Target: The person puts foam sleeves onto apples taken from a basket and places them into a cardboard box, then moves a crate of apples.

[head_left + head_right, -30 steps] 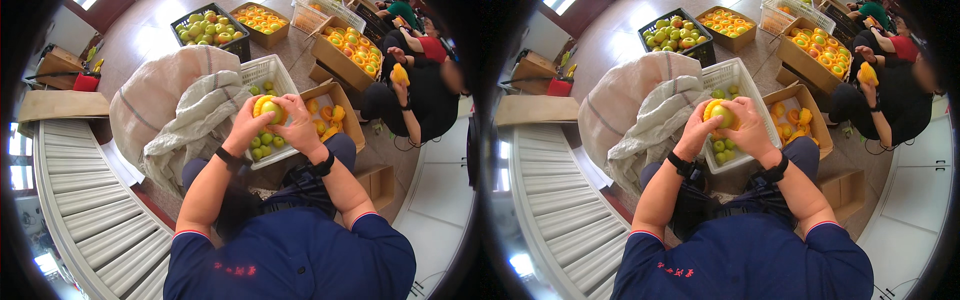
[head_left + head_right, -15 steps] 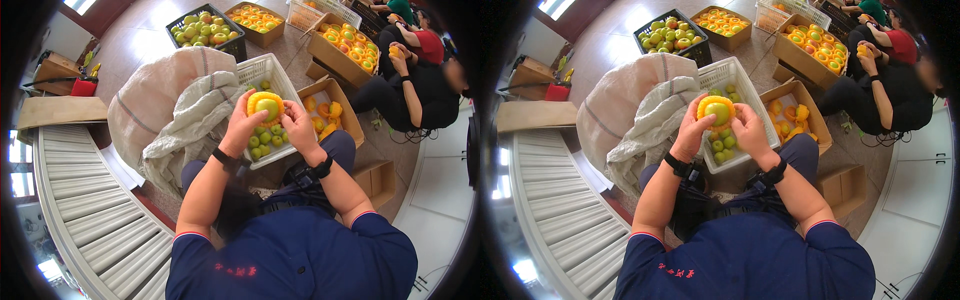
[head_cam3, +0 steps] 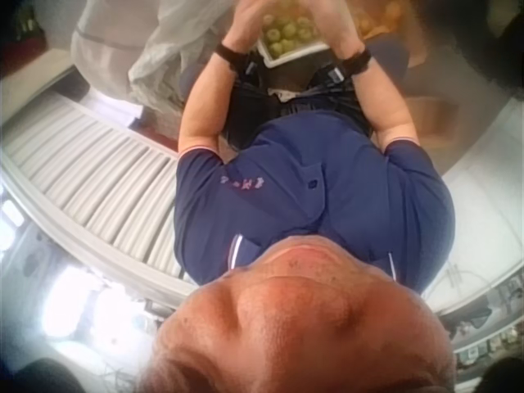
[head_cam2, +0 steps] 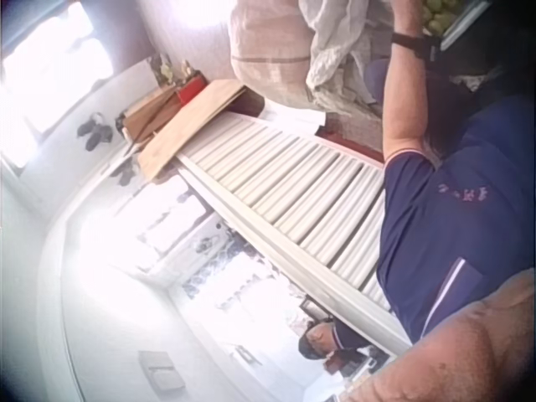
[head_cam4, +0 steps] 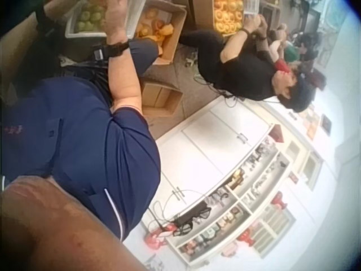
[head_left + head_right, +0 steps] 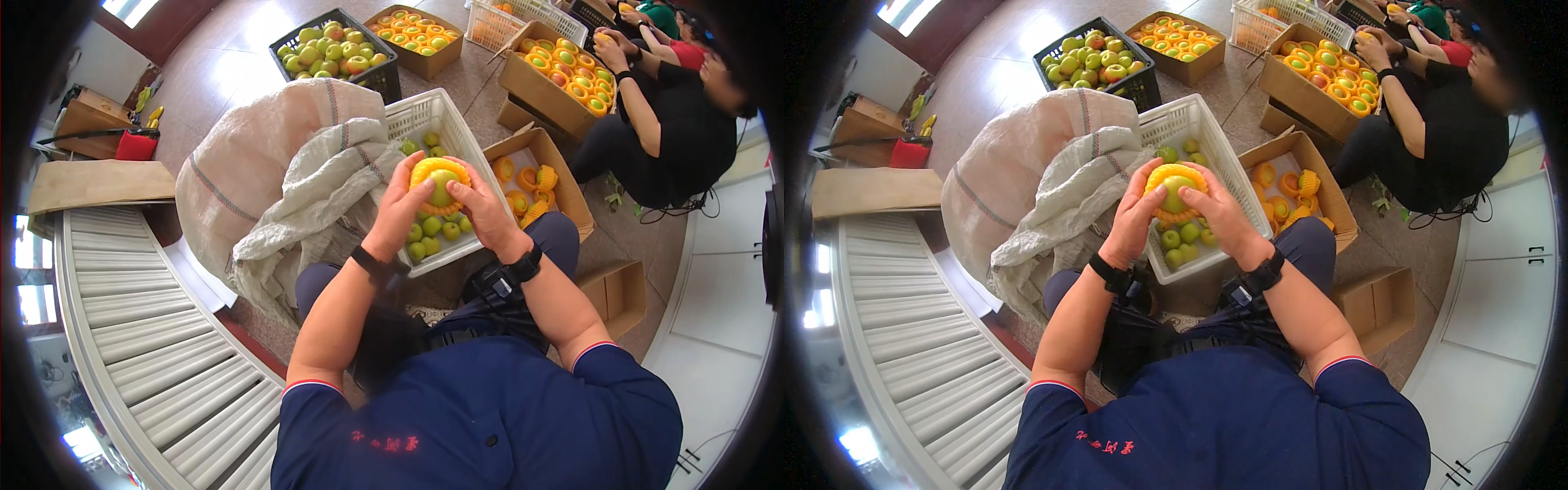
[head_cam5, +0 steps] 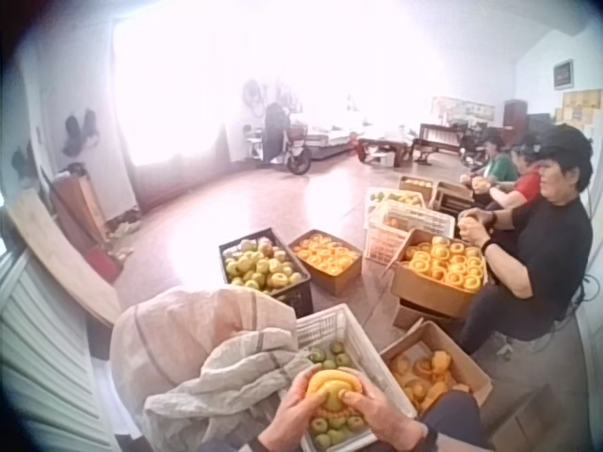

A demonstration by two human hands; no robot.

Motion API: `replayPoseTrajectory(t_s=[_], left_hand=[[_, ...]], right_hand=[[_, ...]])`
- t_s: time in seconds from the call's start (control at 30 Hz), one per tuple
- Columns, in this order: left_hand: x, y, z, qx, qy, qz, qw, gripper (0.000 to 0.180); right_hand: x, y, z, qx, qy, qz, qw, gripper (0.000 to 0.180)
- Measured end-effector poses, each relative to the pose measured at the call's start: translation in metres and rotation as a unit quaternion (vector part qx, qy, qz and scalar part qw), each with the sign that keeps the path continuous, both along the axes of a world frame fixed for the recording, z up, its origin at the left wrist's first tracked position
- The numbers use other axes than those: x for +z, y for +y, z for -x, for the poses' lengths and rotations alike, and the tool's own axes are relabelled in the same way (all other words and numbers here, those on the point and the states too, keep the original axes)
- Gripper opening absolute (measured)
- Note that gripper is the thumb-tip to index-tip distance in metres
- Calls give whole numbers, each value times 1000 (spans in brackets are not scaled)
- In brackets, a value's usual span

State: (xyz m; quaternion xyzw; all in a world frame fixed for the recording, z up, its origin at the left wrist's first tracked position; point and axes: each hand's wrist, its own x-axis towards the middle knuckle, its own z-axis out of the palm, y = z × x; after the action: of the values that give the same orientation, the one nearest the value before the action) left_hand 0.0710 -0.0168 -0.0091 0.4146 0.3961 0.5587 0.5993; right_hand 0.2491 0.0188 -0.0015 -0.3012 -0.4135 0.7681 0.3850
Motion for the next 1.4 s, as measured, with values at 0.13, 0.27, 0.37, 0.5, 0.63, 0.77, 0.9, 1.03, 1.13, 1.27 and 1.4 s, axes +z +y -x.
replayPoseTrajectory(t_s=[0.13,0.27,0.37,0.5,0.63,0.77,0.9,1.03,1.13,1.27,1.4], left_hand=[[-8,3,-3,31,67,-58,996,55],[-11,4,0,57,191,-118,973,51],[-7,6,0,59,178,-116,975,51],[5,4,-4,16,92,-53,994,52],[-3,5,0,-1,79,-43,996,50],[-4,6,-1,-19,43,3,999,48],[-2,5,-5,-4,33,15,999,48],[-5,9,-8,50,30,19,998,50],[-13,7,-5,62,60,11,996,52],[-10,7,-6,54,84,7,995,51],[-5,7,-2,30,25,35,999,49]], right_hand=[[-3,-2,3,-11,13,-6,1000,53],[-5,-2,3,-19,20,-36,999,50],[-7,0,3,-18,17,-46,999,50],[-8,0,2,-18,12,-57,998,50],[-13,-1,3,-18,2,-64,998,50],[-17,-2,2,-28,-13,-75,997,51],[-18,-4,2,-51,-50,-82,994,57],[-31,-2,-2,-101,-224,-228,942,65],[-17,-4,5,-94,-264,-293,914,68],[-17,-3,6,-55,-139,-183,972,68],[-17,-2,5,-54,-49,-130,989,68]])
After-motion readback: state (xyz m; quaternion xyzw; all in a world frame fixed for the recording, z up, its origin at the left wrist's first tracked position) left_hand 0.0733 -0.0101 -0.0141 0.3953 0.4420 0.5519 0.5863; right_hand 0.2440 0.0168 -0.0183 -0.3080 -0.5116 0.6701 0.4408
